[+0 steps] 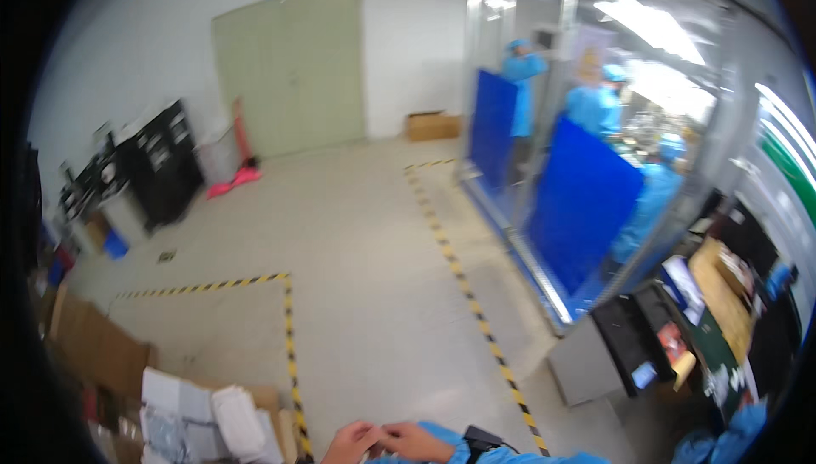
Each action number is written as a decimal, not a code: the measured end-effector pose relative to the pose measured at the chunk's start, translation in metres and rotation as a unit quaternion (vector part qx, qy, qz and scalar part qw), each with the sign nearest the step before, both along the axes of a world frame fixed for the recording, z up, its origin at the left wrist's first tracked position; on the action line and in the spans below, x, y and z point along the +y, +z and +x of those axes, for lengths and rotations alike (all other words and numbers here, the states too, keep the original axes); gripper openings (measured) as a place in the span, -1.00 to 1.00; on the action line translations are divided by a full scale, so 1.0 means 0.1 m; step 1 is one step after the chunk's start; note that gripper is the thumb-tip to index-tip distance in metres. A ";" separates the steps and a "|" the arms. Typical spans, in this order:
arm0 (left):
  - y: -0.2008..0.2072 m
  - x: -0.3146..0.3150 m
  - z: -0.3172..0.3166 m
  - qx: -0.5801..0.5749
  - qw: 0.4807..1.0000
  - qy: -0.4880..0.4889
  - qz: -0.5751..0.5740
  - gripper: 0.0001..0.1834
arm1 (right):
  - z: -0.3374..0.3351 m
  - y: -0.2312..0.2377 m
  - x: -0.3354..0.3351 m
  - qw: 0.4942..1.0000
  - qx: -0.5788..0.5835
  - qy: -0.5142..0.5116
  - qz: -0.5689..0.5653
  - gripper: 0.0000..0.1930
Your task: Moving trays of electronics and checking documentation in a large manufacturing facility.
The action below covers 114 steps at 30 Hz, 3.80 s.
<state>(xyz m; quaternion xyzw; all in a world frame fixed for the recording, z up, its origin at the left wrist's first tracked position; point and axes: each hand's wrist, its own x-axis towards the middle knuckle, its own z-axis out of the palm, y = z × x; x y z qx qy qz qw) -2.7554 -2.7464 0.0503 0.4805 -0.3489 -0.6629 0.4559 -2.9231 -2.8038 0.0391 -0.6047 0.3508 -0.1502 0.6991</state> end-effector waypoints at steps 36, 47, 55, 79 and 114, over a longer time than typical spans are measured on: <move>-0.32 -5.60 9.78 0.104 0.889 0.439 -0.083 -0.80 | 10.96 -0.41 -6.79 0.909 -0.063 0.402 0.086 -0.81; -0.30 -5.78 13.10 0.018 0.738 0.672 -0.058 -0.80 | 15.33 -0.17 -7.03 0.746 -0.074 0.653 -0.108 -0.67; -0.44 -4.99 15.86 0.027 0.683 0.728 -0.054 -0.83 | 18.25 -0.31 -6.11 0.703 -0.015 0.710 -0.042 -0.75; -1.70 -2.65 23.11 -0.224 0.537 0.756 0.300 -0.76 | 27.36 -2.25 -4.92 0.556 0.047 0.766 -0.319 -0.68; -3.56 3.91 29.66 0.120 0.203 0.921 0.309 -0.73 | 37.11 -4.02 3.85 0.460 0.042 0.737 -0.494 -0.84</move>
